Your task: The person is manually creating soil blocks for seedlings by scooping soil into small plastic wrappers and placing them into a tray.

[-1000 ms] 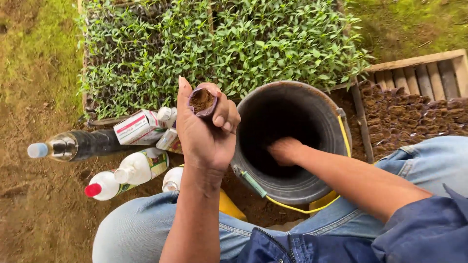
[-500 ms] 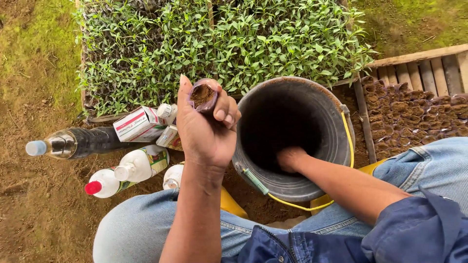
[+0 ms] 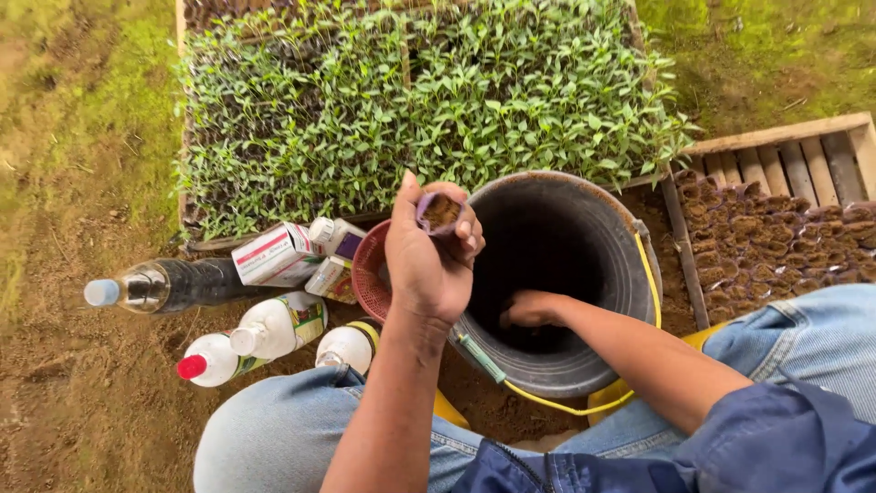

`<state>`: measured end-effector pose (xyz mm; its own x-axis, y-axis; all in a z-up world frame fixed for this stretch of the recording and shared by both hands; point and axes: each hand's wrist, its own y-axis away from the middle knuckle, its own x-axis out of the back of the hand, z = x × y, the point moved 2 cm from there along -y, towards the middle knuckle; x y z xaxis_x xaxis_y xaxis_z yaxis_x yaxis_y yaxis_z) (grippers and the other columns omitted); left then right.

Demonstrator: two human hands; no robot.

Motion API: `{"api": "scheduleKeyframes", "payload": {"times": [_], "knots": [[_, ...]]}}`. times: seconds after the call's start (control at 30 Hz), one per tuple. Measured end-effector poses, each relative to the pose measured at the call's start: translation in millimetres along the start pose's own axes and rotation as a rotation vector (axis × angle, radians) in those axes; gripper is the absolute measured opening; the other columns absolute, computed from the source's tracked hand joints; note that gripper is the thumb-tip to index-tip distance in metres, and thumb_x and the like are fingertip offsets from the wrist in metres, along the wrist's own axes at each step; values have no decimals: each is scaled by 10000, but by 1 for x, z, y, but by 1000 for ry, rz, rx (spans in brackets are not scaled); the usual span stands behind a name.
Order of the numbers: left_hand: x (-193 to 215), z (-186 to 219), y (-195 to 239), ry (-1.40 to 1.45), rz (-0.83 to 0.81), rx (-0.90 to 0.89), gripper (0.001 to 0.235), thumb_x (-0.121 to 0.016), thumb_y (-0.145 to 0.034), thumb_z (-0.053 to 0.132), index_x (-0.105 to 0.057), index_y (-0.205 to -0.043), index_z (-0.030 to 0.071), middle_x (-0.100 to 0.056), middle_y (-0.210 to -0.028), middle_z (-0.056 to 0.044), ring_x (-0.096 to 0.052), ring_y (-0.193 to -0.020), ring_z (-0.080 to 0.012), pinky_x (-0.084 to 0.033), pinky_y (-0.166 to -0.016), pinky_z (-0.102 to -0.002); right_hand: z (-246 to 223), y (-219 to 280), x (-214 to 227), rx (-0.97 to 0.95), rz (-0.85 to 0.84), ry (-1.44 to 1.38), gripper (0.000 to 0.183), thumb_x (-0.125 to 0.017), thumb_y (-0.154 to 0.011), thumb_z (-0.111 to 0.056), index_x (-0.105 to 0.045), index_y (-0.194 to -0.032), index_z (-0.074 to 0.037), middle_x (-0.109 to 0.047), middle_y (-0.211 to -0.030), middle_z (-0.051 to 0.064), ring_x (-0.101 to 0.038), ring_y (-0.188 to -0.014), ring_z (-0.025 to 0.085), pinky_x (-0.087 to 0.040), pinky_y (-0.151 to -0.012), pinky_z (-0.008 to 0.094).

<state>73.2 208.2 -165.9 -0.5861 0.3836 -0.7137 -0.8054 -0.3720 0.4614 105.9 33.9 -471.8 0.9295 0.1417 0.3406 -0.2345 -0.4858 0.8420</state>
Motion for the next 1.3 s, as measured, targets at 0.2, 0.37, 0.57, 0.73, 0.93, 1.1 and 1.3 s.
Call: {"api": "scheduleKeyframes", "payload": {"times": [0.2, 0.37, 0.57, 0.73, 0.93, 1.1, 1.3], "knots": [[5, -14, -16, 0, 58, 30, 530, -408, -1061, 510, -637, -887, 64, -392, -490, -95, -461, -463, -213, -324, -468, -262, -43, 56, 78, -116, 12, -783, 335, -625, -894, -409, -629, -721, -122, -555, -571, 26, -492, -464, 141, -303, -417, 226], [13, -29, -29, 38, 108, 66, 604, -392, -1060, 588, -621, -852, 70, -361, -471, -102, -445, -427, -227, -321, -445, -272, -103, 126, 157, 324, 230, -1336, 364, -533, -965, -382, -547, -699, -133, -478, -542, 66, -418, -390, 136, -228, -330, 212], [22, -53, -33, 38, 141, 126, 698, -338, -1036, 663, -631, -824, 66, -342, -465, -84, -418, -428, -223, -317, -448, -291, -163, 218, 209, 609, 351, -1595, 373, -499, -1032, -361, -498, -724, -151, -455, -602, 19, -443, -452, 112, -291, -367, 200], [14, -69, -26, -19, 161, 177, 728, -300, -1036, 669, -633, -840, 52, -346, -463, -98, -415, -406, -227, -316, -422, -280, -190, 253, 202, 702, 387, -1624, 384, -513, -1042, -373, -481, -726, -157, -456, -624, 9, -469, -467, 107, -316, -369, 183], [5, -76, -18, -3, 193, 194, 636, -376, -1057, 576, -606, -774, 56, -406, -460, -127, -437, -378, -246, -339, -401, -300, -205, 253, 184, 752, 546, -1523, 459, -533, -1065, -359, -466, -659, -155, -460, -572, 19, -494, -442, 125, -374, -385, 203], [-8, -68, -8, -1, 286, 175, 556, -476, -1051, 473, -621, -751, 28, -494, -500, -151, -468, -372, -235, -377, -349, -322, -207, 245, 181, 815, 696, -1477, 496, -566, -1061, -280, -453, -606, -117, -446, -530, 79, -517, -431, 173, -412, -413, 237], [-6, -67, -13, -7, 297, 168, 601, -478, -1040, 525, -621, -738, 25, -474, -493, -170, -466, -358, -246, -354, -342, -309, -211, 257, 179, 882, 669, -1427, 537, -553, -1060, -292, -448, -563, -119, -451, -510, 89, -508, -411, 164, -377, -379, 229]]}}
